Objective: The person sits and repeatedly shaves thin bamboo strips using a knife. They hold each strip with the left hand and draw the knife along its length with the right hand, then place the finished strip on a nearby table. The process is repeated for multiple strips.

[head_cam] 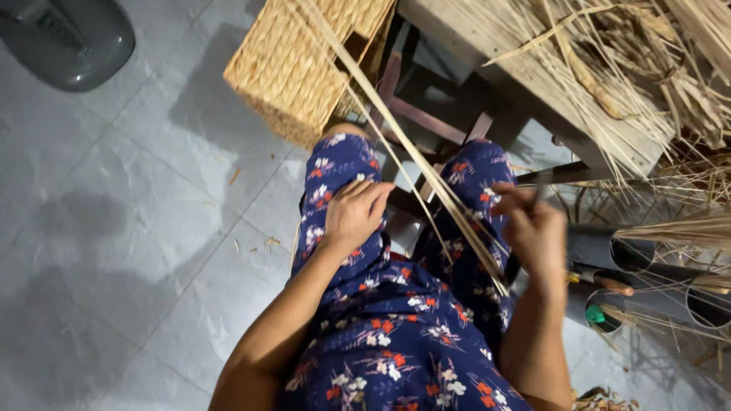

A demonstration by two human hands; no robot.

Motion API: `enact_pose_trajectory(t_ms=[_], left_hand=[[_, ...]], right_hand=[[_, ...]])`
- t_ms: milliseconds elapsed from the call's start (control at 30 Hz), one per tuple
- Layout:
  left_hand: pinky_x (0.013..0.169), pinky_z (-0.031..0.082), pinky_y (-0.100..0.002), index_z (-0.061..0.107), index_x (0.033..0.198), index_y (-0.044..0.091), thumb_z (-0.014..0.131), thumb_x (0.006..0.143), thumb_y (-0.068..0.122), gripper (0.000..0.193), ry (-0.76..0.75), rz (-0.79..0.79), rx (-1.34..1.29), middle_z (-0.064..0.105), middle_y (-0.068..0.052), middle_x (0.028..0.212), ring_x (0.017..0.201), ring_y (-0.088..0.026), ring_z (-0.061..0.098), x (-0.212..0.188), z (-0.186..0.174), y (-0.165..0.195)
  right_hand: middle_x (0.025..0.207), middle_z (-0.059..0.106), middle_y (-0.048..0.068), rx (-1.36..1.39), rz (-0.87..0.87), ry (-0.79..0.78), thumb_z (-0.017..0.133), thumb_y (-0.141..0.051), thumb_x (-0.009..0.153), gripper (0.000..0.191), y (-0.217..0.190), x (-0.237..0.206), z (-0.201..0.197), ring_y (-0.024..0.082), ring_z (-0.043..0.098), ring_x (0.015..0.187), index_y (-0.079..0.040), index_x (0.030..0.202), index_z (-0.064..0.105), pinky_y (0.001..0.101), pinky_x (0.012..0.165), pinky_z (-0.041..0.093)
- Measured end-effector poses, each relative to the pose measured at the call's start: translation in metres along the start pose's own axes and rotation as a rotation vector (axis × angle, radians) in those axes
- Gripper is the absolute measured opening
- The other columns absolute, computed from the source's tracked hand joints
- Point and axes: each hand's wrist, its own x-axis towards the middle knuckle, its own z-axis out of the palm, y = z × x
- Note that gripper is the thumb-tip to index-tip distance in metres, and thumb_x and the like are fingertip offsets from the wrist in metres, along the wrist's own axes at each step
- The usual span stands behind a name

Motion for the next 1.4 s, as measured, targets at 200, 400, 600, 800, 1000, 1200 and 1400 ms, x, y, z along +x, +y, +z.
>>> enact_pose_trajectory(t_ms=[200,400,600,800,1000,1200,1400], left_hand=[[0.083,0.054,-0.040,0.072,0.104,0.010,0.064,0.098,0.014,0.010,0.020,-0.004,-0.008,0.070,-0.008,0.092,0.090,-0.030,0.067,-0.014,-0.002,0.003],[0.081,0.055,-0.039,0.072,0.103,0.011,0.066,0.095,0.012,0.010,0.050,-0.001,-0.020,0.071,-0.008,0.093,0.090,-0.030,0.067,-0.021,-0.007,0.001],[0.073,0.057,-0.036,0.074,0.109,0.011,0.067,0.098,0.017,0.015,0.058,-0.129,-0.141,0.075,-0.007,0.101,0.084,-0.026,0.071,-0.029,-0.004,-0.001],[0.059,0.052,-0.022,0.065,0.130,0.009,0.063,0.100,0.023,0.034,-0.092,-0.541,-0.834,0.077,-0.002,0.104,0.074,-0.009,0.071,-0.034,0.018,-0.003],[0.061,0.049,-0.019,0.069,0.126,0.004,0.063,0.104,0.018,0.028,0.026,-0.609,-1.161,0.075,-0.004,0.099,0.073,-0.006,0.065,-0.043,0.022,-0.009],[0.065,0.050,-0.021,0.069,0.119,0.004,0.062,0.104,0.018,0.022,0.199,-0.587,-1.197,0.075,-0.003,0.098,0.073,-0.005,0.064,-0.034,-0.005,-0.021],[0.060,0.049,-0.022,0.071,0.111,0.004,0.065,0.102,0.019,0.018,0.252,-0.542,-1.226,0.077,-0.006,0.095,0.069,-0.006,0.063,-0.018,-0.038,-0.022]], right_hand=[[0.102,0.077,0.015,-0.432,-0.271,-0.107,0.074,-0.015,0.092,0.023,0.025,-0.029,0.042,0.025,0.075,0.087,-0.005,0.112,0.076,0.0344,0.078,0.056],[0.097,0.070,0.024,-0.815,-0.311,-0.165,0.079,-0.029,0.085,0.032,0.020,-0.037,0.076,0.043,0.068,0.088,-0.005,0.106,0.076,0.0498,0.074,0.053],[0.095,0.071,0.022,-0.655,-0.369,-0.178,0.073,-0.025,0.092,0.022,0.024,-0.043,0.068,0.040,0.070,0.084,-0.005,0.102,0.076,0.0463,0.074,0.054],[0.074,0.075,0.009,-0.516,-0.159,-0.339,0.070,-0.023,0.093,0.021,0.023,-0.055,0.062,0.018,0.069,0.064,-0.006,0.103,0.077,0.0330,0.061,0.052],[0.070,0.072,0.006,-0.406,-0.096,-0.400,0.073,-0.021,0.092,0.022,0.033,-0.067,0.055,0.011,0.063,0.063,-0.002,0.101,0.077,0.0280,0.061,0.051],[0.082,0.075,0.005,-0.299,-0.107,-0.352,0.067,-0.014,0.092,0.022,0.046,-0.067,0.025,0.011,0.067,0.075,0.000,0.108,0.073,0.0250,0.070,0.053],[0.085,0.075,0.007,-0.167,-0.117,-0.244,0.066,-0.009,0.095,0.017,0.047,-0.068,0.001,0.014,0.068,0.078,0.003,0.102,0.075,0.0259,0.074,0.053]])
